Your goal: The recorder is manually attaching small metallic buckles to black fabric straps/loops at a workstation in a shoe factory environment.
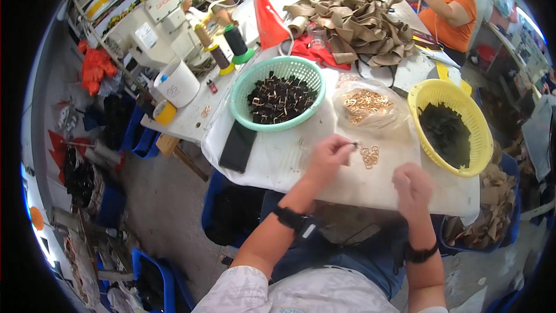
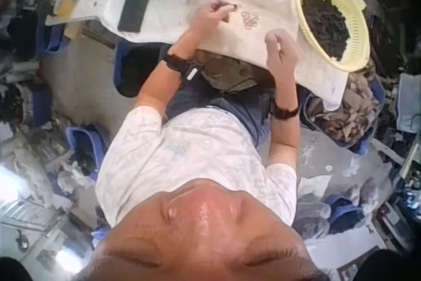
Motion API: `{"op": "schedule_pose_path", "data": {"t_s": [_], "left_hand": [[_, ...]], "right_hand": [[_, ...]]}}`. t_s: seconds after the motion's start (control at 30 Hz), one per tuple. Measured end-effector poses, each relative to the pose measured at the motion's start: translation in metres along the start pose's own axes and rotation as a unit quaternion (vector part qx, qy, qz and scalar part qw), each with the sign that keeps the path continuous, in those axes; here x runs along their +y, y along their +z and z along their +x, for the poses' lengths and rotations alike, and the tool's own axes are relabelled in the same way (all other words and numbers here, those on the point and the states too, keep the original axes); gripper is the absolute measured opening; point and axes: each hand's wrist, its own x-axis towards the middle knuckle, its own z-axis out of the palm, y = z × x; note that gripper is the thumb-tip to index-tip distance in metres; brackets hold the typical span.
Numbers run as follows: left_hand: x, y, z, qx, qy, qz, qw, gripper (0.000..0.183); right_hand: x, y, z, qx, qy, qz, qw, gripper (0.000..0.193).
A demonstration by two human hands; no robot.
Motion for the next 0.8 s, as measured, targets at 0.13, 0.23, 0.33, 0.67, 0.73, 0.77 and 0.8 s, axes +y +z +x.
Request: {"op": "schedule_pose_path", "data": {"t_s": [0.13,0.23,0.33,0.67,0.73,0.77,0.8], "left_hand": [[0.060,-0.063,0.017,0.162,0.156,0.063,0.972,0.003],[0.091,-0.114,0.042,0.239,0.114,0.180,0.947,0.005],[0.085,-0.149,0.069,0.220,0.051,0.357,0.906,0.008],[0.062,-0.060,0.079,0.017,0.311,0.489,0.815,0.009],[0.043,-0.025,0.076,-0.073,0.282,0.451,0.843,0.008],[0.029,-0.018,0.077,-0.086,0.275,0.440,0.851,0.010],[0.021,-0.012,0.079,-0.076,0.267,0.452,0.847,0.011]], "right_hand": [[0.073,0.003,-0.035,0.006,0.098,-0.092,0.991,0.023],[0.079,0.006,-0.036,0.049,0.201,-0.032,0.978,0.025],[0.077,0.009,-0.030,0.022,0.224,-0.037,0.974,0.024],[0.077,0.007,-0.031,0.015,0.161,-0.075,0.984,0.024],[0.078,0.006,-0.029,0.009,0.172,-0.071,0.983,0.024],[0.077,0.007,-0.028,0.008,0.166,-0.063,0.984,0.024],[0.077,0.006,-0.029,0.011,0.163,-0.061,0.985,0.024]]}}
